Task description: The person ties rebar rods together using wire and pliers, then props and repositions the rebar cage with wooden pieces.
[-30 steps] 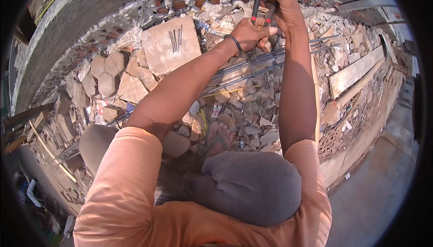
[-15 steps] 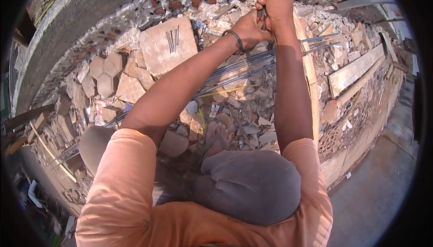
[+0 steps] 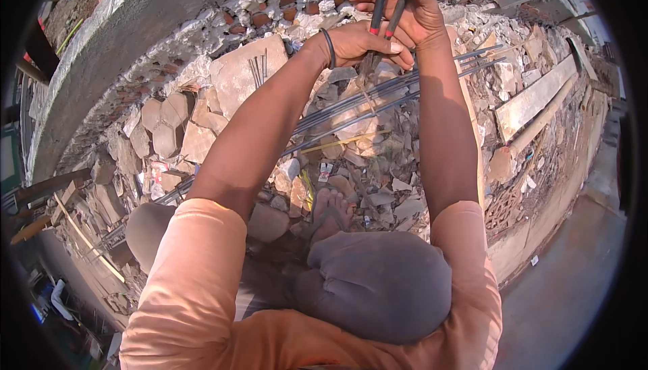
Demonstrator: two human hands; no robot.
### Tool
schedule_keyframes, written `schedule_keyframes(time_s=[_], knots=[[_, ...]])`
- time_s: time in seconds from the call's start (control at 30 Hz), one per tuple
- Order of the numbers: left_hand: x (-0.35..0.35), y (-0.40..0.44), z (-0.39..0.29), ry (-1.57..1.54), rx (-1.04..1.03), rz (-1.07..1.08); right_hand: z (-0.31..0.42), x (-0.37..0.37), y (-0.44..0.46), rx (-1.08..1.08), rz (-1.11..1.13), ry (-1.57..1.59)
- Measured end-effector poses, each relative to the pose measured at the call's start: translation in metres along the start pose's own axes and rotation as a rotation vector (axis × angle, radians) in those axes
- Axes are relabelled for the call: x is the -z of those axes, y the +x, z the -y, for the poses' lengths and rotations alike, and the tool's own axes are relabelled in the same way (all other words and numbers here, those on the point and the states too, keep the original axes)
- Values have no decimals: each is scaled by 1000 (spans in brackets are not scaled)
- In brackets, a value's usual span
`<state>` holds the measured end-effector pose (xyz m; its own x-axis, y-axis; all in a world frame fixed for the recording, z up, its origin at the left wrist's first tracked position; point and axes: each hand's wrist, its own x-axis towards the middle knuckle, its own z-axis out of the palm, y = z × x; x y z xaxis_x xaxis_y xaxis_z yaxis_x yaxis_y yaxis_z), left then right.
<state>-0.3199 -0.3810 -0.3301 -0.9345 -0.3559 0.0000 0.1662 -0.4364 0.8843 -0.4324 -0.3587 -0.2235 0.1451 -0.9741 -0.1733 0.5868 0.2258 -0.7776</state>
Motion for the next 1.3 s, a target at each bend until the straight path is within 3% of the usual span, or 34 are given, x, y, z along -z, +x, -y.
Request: schedule_keyframes(time_s=[0.1,0.2,0.27,0.3,0.37,0.4,0.43,0.47,0.53,0.6,0.73,0.83,0.93,1.0,1.07,1.17,1.2,1.3], knots=[[-1,-2,-11,-19,87,0,-17,62,36,-223,194,149],[10,-1,0,529,195,-260,-24,65,47,-69,-94,-148],[-9,-5,7,638,79,-480,-31,47,36,242,-508,-490],[-21,-1,14,724,24,-541,-46,51,39,591,-644,-967],[-24,8,27,908,-81,-573,-56,59,28,622,-694,-979],[-16,8,32,842,-61,-524,-57,62,18,640,-715,-984],[-16,1,22,773,-38,-476,-40,50,-7,559,-634,-618],[-16,-8,9,701,-15,-428,-29,53,-26,624,-527,-364],[-14,-31,-25,921,-13,-474,-3,52,-62,792,-506,-293],[11,-53,-40,874,-12,-530,17,54,-100,885,-401,-191],[29,-117,-84,1081,113,-563,15,48,-163,765,-405,-295],[34,-169,-103,1196,174,-594,-32,53,-187,612,-614,-426],[28,-217,-117,1180,229,-557,-101,82,-199,626,-812,-291],[-5,-250,-133,1315,358,-565,-132,95,-214,510,-988,-207],[-19,-290,-136,1368,408,-568,-153,115,-244,424,-1078,-420],[-30,-350,-152,1449,517,-564,-151,105,-281,350,-1008,-304],[-33,-368,-154,1469,549,-552,-151,104,-297,330,-861,-235],[-14,-417,-161,1442,538,-636,-151,86,-327,121,-786,-190]])
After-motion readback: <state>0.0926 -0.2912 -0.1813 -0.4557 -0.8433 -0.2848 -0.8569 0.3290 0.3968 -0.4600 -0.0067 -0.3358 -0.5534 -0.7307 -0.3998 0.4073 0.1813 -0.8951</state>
